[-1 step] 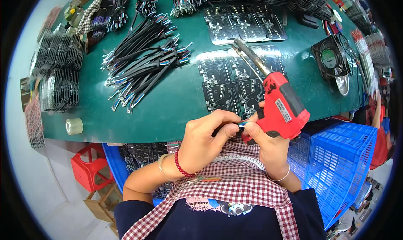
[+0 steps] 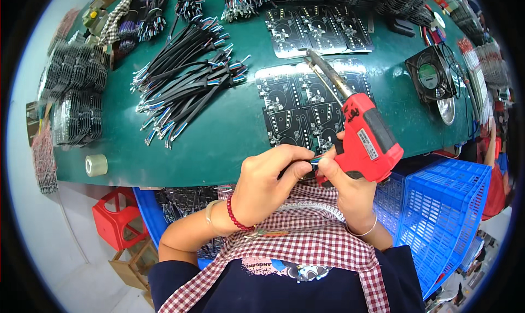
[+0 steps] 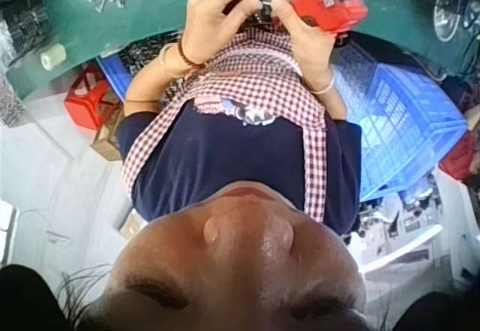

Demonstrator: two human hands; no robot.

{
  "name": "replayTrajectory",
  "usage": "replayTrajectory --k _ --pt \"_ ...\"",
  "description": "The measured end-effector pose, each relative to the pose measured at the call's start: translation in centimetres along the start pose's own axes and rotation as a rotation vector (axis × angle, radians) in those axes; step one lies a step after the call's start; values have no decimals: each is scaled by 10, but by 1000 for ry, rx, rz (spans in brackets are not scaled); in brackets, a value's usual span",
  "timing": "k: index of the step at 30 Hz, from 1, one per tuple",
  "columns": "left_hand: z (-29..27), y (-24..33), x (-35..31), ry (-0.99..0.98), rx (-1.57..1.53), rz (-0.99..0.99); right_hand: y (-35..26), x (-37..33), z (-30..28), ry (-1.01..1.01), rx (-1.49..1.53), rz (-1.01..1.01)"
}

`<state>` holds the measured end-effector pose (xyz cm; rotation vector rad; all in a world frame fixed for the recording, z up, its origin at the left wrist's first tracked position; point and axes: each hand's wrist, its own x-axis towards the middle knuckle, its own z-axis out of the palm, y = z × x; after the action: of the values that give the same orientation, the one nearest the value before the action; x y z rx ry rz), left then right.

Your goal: The person solders electrical wires onto LED circuit boards using a soldering iron and solder wire.

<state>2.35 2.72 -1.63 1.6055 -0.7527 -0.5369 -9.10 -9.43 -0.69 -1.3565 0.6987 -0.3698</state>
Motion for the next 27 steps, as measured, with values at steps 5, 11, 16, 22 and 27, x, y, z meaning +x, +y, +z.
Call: replayTrajectory --k 5,11,16,22,27 --pt "4 0 -2 -36 360 364 4 1 6 73 -152 -107" --pt "-14 0 9 -6 439 352 -7 4 10 81 -191 -71" --pt "-73 -47 47 -89 717 366 -17 9 -8 85 -75 -49" --pt "-90 -62 67 -231 829 543 -6 6 -34 47 -183 63" --pt "-90 -72 70 -295 905 540 -2 6 -27 18 -155 173"
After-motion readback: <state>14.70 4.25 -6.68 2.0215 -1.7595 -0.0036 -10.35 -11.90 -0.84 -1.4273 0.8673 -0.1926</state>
